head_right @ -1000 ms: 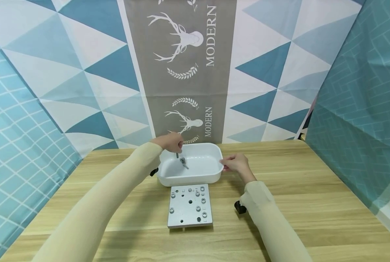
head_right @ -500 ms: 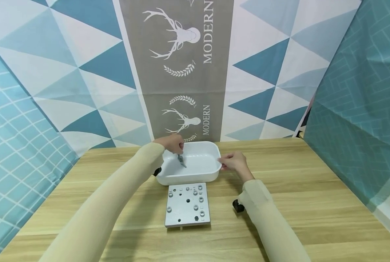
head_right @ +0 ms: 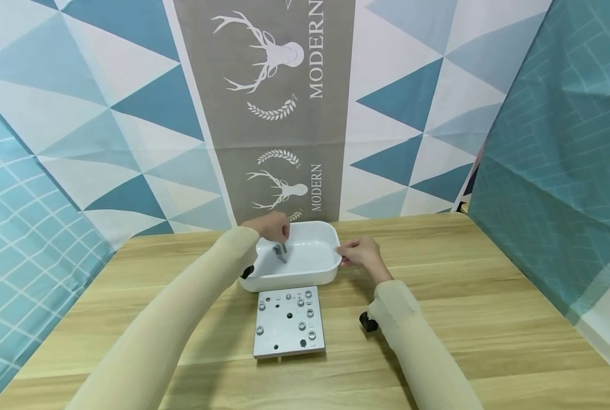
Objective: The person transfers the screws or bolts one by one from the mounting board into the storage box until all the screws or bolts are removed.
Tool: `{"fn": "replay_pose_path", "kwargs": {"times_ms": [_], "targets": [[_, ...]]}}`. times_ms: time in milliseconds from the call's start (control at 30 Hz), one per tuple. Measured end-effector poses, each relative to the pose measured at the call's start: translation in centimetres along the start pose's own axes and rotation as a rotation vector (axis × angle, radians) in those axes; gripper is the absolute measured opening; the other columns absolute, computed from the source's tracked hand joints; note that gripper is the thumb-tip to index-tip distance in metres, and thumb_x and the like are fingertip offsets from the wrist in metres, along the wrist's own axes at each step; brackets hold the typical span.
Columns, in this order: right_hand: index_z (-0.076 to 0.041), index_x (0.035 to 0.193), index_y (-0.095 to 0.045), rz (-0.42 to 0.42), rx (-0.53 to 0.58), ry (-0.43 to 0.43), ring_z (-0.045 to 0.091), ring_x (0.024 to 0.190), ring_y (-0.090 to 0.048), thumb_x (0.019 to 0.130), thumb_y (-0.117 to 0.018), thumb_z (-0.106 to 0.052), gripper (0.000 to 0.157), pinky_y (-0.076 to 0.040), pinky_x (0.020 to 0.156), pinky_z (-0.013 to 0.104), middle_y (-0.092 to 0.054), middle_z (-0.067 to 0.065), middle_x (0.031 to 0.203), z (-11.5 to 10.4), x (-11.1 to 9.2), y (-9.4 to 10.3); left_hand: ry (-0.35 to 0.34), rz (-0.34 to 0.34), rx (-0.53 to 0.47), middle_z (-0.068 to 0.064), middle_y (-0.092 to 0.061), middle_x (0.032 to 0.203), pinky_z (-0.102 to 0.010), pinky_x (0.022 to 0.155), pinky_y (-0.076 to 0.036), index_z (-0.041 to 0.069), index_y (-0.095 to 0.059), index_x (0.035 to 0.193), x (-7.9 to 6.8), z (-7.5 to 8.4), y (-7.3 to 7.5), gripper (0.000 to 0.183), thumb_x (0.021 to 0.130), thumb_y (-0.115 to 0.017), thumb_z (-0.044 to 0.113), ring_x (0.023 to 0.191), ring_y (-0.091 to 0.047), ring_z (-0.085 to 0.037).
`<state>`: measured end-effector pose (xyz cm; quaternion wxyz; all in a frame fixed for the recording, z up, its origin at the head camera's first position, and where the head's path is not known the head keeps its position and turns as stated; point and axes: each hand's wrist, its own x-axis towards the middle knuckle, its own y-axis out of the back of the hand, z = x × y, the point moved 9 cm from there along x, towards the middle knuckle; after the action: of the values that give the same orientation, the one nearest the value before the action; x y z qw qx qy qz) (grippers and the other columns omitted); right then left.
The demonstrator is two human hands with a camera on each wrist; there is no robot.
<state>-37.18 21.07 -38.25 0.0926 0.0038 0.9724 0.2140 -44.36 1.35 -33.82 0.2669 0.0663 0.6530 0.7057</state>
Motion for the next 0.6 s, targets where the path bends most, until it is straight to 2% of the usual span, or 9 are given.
{"fn": "replay_pose_path", "kwargs": {"times_ms": [233,333,467,533,600], "targets": [[0.009,0.114,-0.064,0.001,-0.013,-0.008,0.005,0.06,-0.063,0.089,-0.065,-0.016,0.035,-0.059,0.078,0.035,-0.071,0.013,0.085,-0.3,-0.2,0.1,-0.033,0.044,0.022,-0.007,-0.071,0.103,-0.028,0.074,-0.052,0.006,-0.071,0.099,-0.4,0.1,1.1,0.017,0.086,-0.061,0.01,0.082,-0.06,-0.016],[0.01,0.114,-0.064,0.001,-0.006,-0.009,0.006,0.06,-0.064,0.089,-0.065,-0.015,0.035,-0.059,0.078,0.036,-0.07,0.011,0.082,-0.5,-0.3,0.0,-0.026,0.051,0.021,-0.005,-0.069,0.1,-0.026,0.071,-0.051,0.007,-0.071,0.099,-0.7,0.0,1.3,0.016,0.087,-0.062,0.011,0.08,-0.058,-0.014],[0.011,0.114,-0.063,-0.002,0.007,-0.005,0.006,0.06,-0.063,0.089,-0.065,-0.014,0.036,-0.059,0.079,0.037,-0.069,0.008,0.078,-0.4,-0.3,-0.1,-0.033,0.046,0.034,-0.001,-0.063,0.087,-0.023,0.064,-0.044,0.007,-0.069,0.092,-1.3,0.1,1.4,0.011,0.086,-0.062,0.013,0.072,-0.051,-0.012],[0.011,0.114,-0.063,-0.003,0.008,-0.007,0.006,0.059,-0.063,0.088,-0.065,-0.014,0.036,-0.059,0.078,0.036,-0.069,0.009,0.079,-0.3,-0.3,-0.1,-0.038,0.043,0.036,0.0,-0.061,0.084,-0.024,0.064,-0.044,0.007,-0.068,0.09,-1.7,0.3,1.5,0.01,0.085,-0.062,0.014,0.071,-0.05,-0.011],[0.011,0.114,-0.063,-0.003,0.004,-0.009,0.005,0.06,-0.063,0.088,-0.066,-0.014,0.036,-0.059,0.077,0.035,-0.07,0.01,0.081,-0.2,-0.2,-0.1,-0.047,0.039,0.043,-0.001,-0.063,0.088,-0.026,0.068,-0.047,0.007,-0.069,0.091,-2.2,0.4,1.5,0.012,0.084,-0.062,0.014,0.075,-0.054,-0.013]]}}
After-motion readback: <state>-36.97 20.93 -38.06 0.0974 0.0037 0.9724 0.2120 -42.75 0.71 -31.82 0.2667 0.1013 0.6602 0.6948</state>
